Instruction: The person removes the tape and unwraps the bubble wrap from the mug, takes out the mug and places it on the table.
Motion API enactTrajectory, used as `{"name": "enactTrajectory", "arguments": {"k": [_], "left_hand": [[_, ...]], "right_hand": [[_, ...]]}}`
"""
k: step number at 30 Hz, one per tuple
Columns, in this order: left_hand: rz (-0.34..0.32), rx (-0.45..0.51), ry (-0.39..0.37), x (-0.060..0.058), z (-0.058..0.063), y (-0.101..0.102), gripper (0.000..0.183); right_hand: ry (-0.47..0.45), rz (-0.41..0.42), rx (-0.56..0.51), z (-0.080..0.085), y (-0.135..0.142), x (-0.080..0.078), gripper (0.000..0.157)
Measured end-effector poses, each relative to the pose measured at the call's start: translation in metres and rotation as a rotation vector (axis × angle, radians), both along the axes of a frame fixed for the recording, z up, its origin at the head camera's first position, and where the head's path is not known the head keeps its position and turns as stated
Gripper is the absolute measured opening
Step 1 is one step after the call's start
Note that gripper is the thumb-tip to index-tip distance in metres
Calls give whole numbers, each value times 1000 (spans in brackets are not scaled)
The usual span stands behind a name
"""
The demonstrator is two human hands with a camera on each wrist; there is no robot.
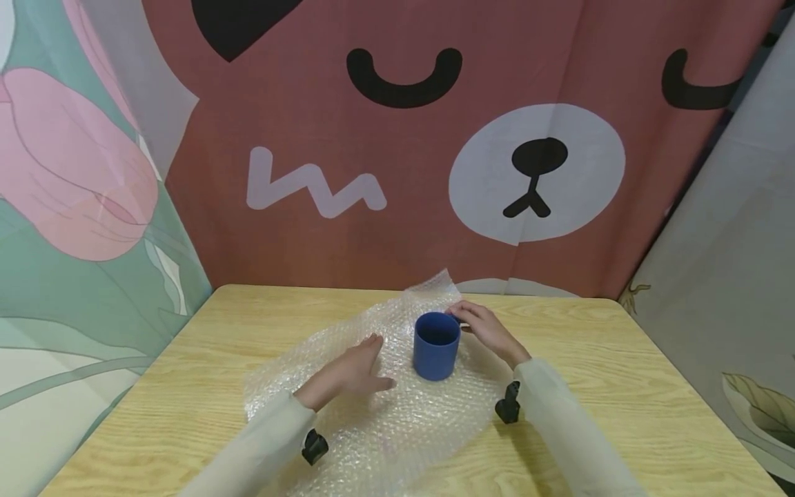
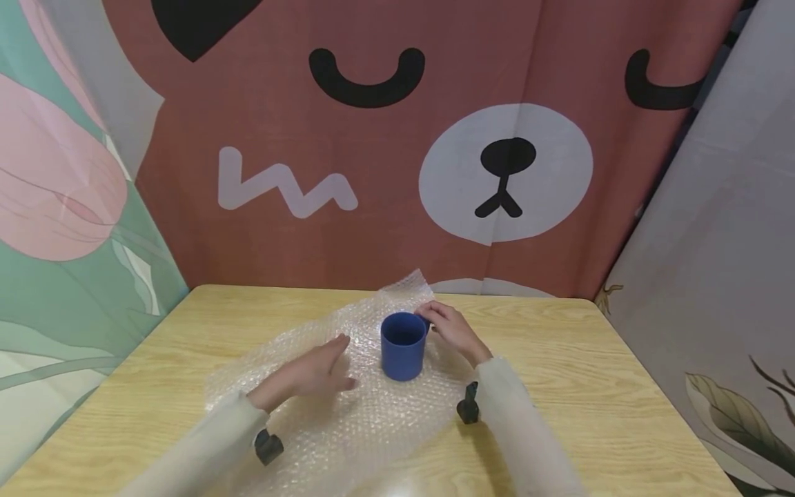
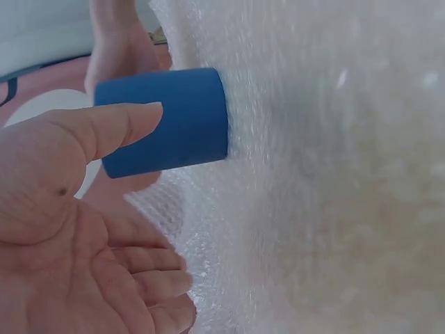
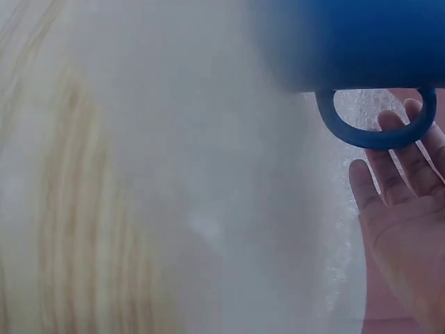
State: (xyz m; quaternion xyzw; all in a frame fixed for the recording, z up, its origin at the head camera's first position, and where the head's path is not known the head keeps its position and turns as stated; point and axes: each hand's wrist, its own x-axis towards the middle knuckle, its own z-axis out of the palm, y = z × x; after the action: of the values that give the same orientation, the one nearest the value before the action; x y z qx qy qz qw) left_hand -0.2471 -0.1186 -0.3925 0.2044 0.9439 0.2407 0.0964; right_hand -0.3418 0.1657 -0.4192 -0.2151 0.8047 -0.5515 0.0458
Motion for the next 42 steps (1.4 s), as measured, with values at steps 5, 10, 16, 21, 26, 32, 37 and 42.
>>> {"name": "enactTrajectory", "arguments": {"k": [5,10,16,21,26,32,37,42], "left_hand": [[-26,9,-18,18,4,-8,84],[-18,12,-29,34,8,-16,84],[3,23,-54,49,10,-28,84],[9,23,-58,57,5,-37,83],[20,7,-88,62,2,-40,84],[10,-7,-105,67,-1,-39,85],[11,-23,-109,69,-3,-39,86],[17,-52,-104,69,-8,-38,89]], "right_hand": [[-100,33,-154,-8,-1,-5,32],[-159,51,-281,-15,-6,-8,25],[-177,42,-381,-22,-12,-13,24],[-185,65,-430,-29,-16,-18,27],[-156,74,-444,-32,-19,-21,26],[-103,113,-389,-31,-19,-21,25],[-100,134,-350,-28,-17,-20,30],[-70,134,-342,-30,-18,-22,30]]}}
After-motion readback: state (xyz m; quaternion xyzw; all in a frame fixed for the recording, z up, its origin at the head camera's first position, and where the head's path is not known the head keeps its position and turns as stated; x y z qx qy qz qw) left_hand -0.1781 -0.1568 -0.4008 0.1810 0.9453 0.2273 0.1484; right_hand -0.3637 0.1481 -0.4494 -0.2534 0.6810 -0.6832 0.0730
